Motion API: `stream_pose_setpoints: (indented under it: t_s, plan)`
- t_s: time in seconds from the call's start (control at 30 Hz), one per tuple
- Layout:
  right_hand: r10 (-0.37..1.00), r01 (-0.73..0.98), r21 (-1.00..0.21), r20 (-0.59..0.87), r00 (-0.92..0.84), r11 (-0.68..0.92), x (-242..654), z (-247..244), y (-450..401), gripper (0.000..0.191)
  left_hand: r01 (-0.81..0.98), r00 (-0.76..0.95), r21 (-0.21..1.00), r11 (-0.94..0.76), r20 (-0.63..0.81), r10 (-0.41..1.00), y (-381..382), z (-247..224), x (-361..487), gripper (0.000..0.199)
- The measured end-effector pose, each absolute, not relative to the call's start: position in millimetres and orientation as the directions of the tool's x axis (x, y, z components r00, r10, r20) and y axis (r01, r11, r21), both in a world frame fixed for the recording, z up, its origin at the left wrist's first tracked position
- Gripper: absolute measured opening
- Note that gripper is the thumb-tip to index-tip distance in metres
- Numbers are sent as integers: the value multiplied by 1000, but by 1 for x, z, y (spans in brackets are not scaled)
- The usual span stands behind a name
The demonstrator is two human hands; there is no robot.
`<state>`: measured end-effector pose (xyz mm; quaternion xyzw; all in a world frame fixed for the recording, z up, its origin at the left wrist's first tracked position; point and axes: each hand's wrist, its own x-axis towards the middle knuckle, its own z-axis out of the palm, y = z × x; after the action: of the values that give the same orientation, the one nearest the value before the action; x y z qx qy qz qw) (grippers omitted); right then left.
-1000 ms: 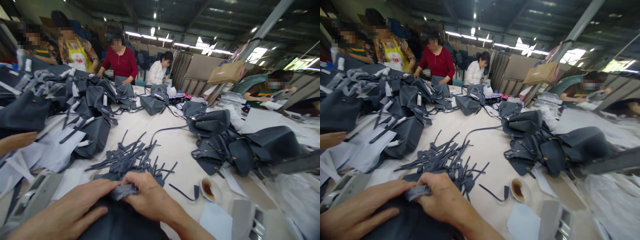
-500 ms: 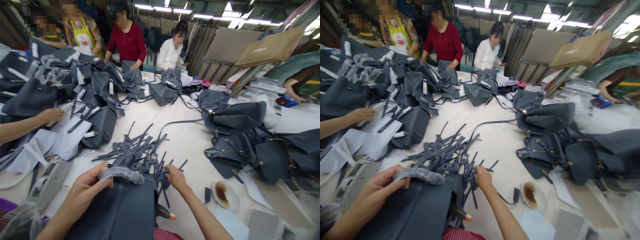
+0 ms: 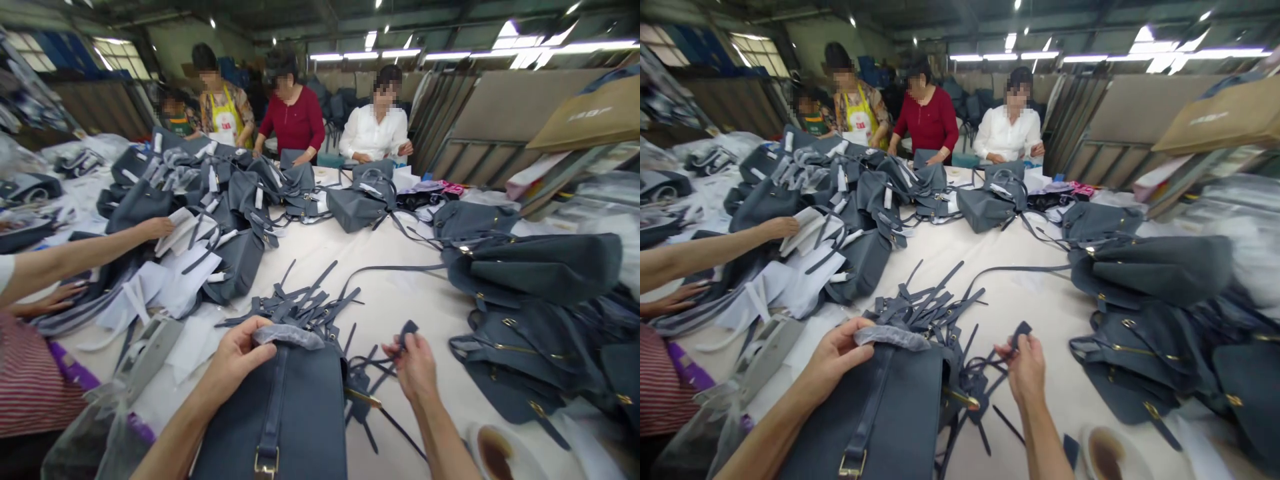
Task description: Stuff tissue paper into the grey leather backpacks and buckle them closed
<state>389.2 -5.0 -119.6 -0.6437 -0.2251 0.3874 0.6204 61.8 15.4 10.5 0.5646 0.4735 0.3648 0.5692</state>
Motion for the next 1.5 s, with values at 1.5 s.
stream_pose_setpoints:
  t_s: [1.5]
  plan:
    - [907,-269,-884,-303,-292,-382,195,-9,-76,37,-19,220,995,-94,96,971,-81,0,44,29]
